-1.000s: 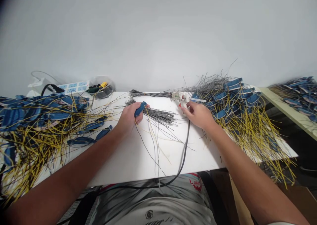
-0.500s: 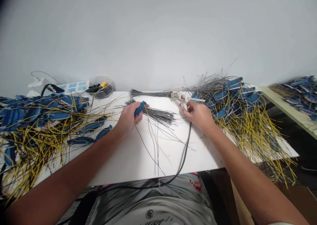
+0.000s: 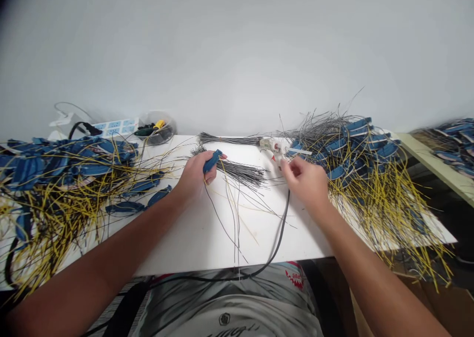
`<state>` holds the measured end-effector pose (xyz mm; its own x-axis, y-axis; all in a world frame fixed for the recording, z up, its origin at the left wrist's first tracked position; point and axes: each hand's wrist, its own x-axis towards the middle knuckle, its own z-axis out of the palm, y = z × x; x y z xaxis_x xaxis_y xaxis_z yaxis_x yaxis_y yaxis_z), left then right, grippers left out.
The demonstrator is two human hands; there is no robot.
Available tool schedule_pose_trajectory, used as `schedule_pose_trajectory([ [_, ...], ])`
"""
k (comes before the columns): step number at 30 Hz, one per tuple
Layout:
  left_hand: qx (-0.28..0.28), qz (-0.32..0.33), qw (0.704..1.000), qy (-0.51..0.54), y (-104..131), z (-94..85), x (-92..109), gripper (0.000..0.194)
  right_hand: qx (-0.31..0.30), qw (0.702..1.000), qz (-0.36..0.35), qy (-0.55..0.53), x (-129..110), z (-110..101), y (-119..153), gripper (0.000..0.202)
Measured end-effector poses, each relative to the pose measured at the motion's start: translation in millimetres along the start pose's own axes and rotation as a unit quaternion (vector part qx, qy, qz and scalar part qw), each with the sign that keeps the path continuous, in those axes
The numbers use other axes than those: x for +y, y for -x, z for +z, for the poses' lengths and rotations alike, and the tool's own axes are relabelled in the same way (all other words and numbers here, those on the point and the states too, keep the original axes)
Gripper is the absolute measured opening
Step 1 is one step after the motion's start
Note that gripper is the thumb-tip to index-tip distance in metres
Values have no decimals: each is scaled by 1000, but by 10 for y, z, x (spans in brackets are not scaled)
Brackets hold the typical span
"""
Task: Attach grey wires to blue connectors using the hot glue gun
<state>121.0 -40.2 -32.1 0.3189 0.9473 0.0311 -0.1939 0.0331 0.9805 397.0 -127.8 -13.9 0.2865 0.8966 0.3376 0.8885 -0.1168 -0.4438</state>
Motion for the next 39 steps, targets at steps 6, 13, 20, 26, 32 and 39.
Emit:
schedule_pose_trajectory([
  [6, -43, 21, 999, 7, 54, 29, 49, 35, -204, 969, -108, -90, -746, 472, 101, 31],
  [13, -37, 12, 999, -1, 41, -6, 26, 36, -222, 965, -72, -119, -1007, 637, -46, 17],
  [20, -40, -7, 999, 18, 57, 46, 27, 37, -135, 889, 36, -435, -701, 385, -193, 23],
  [26, -34, -34, 998, -28, 70, 58, -44, 37, -259, 724, 92, -633, -829, 409, -120, 28],
  [32, -37, -38, 998, -42, 44, 45, -109, 36, -284, 693, 167, -641, -778, 571, -50, 26],
  [39, -48, -30, 994, -98, 67, 66, -91, 32, -233, 819, 56, -521, -734, 627, 44, 39],
])
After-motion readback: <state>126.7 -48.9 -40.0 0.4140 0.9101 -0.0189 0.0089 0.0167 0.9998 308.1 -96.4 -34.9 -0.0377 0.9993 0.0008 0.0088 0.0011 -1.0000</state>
